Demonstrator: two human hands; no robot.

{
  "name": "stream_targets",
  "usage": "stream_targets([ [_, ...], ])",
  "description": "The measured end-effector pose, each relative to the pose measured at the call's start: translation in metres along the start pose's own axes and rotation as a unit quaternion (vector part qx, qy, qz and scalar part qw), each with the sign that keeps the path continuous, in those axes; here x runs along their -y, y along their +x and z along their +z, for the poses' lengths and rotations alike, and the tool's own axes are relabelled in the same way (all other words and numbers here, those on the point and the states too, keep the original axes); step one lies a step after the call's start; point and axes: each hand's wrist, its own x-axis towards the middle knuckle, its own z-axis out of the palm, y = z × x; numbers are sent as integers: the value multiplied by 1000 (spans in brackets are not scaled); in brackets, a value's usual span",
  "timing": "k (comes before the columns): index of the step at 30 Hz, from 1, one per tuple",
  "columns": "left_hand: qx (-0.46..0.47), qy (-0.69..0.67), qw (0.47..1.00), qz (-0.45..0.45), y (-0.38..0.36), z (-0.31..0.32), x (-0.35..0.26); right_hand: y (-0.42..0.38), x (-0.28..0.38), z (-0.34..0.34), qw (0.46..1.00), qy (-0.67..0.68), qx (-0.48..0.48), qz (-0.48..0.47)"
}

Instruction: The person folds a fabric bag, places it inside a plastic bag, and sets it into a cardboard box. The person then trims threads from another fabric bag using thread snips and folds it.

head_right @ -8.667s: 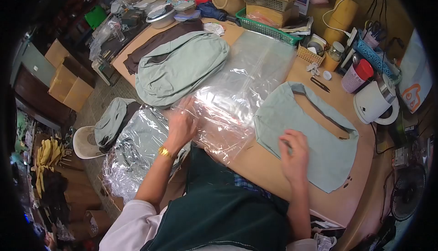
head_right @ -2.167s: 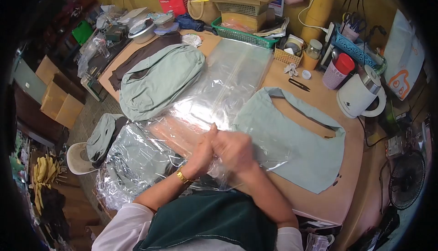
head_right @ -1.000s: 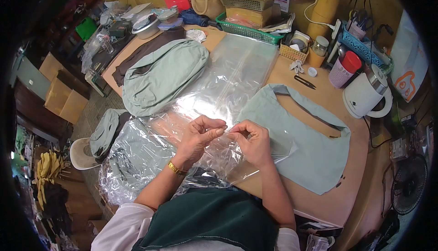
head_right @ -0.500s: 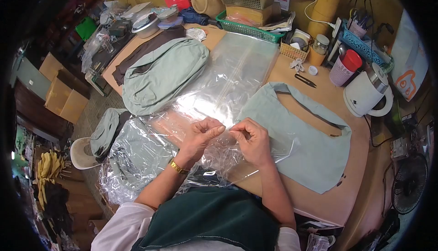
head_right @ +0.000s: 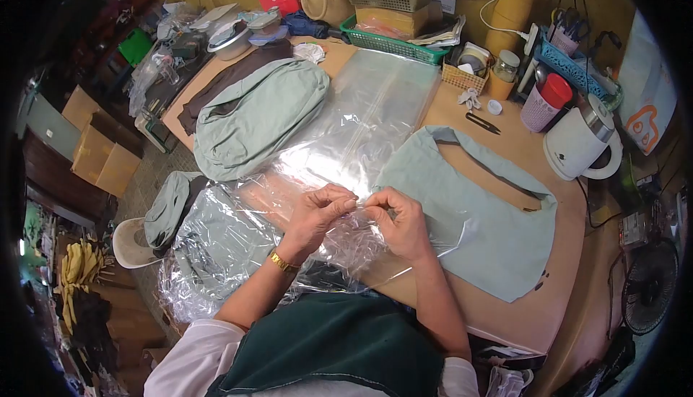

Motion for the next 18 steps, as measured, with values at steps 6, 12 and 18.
stream_targets([
  [6, -4, -47, 996, -80, 0, -9, 9, -3, 10, -7, 991, -124, 23, 55],
  [12, 12, -58, 998, -32, -1, 4, -8, -4, -6, -11, 996, 22, 42, 69],
  [18, 46, -139, 984, -99, -2, -11, -6, -4, 2, -17, 993, 53, 21, 108],
])
